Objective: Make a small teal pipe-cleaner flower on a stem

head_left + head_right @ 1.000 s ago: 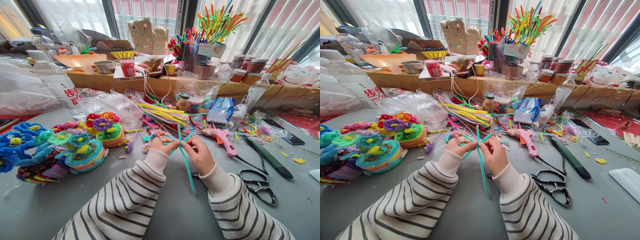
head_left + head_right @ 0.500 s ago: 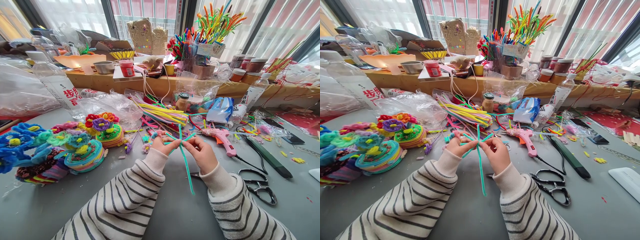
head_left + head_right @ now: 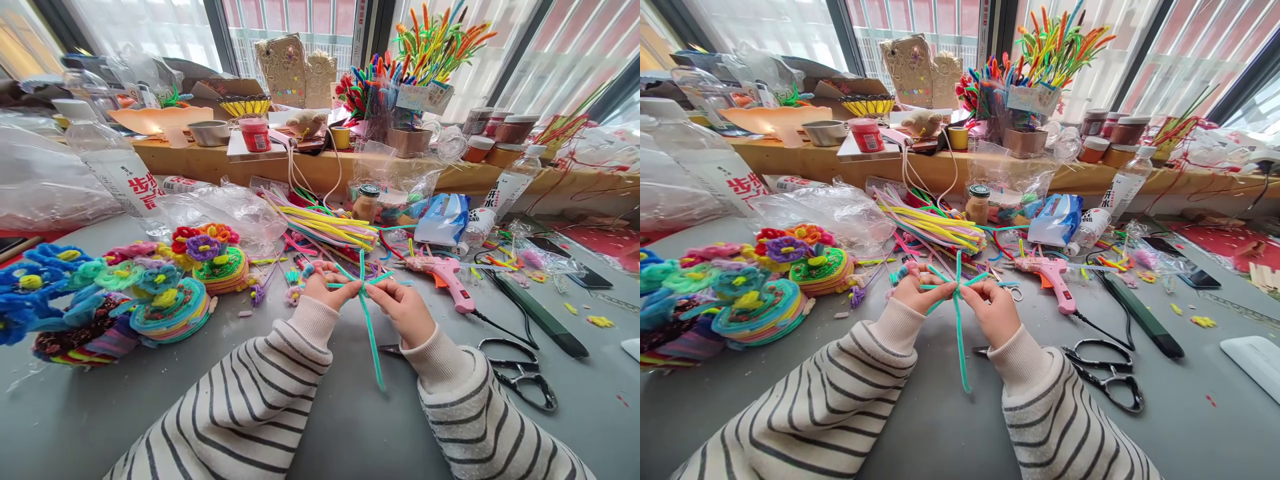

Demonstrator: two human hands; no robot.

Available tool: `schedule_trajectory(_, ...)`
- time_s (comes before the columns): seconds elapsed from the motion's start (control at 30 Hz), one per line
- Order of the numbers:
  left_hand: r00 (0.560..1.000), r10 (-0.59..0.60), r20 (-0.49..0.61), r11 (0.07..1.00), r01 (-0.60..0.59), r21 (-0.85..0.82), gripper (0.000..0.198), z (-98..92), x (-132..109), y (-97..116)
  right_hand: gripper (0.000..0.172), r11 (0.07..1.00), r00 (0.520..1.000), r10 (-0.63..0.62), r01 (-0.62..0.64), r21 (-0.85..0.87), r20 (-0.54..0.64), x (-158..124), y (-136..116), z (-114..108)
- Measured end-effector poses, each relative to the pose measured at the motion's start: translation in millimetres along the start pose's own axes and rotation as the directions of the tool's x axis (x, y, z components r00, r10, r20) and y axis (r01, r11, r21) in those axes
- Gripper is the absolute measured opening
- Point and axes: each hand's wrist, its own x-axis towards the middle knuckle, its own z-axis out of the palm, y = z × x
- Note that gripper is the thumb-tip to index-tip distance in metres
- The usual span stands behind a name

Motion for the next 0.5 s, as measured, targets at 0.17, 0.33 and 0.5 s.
schedule_trajectory(0.17,0.985,0.171,0.002,0.98,-0.17,0.104,0.039,3.9,-5.7,2.4,0.026,0.854,0.929,0.332,-0.37,0.365,0.163,-0.7,-0.1,3.6)
schedule_trajectory(0.33,0.993,0.117,0.033,0.99,-0.119,0.072,0.04,1.2,-5.3,7.0,0.024,0.778,0.906,0.344,-0.422,0.465,0.246,-1.4,-4.8,1.8)
schedule_trajectory(0.5,0.999,0.022,0.028,0.999,-0.02,-0.051,0.038,0.9,-0.2,7.2,0.024,0.788,0.948,0.246,-0.318,0.527,0.203,-1.2,-5.1,2.2)
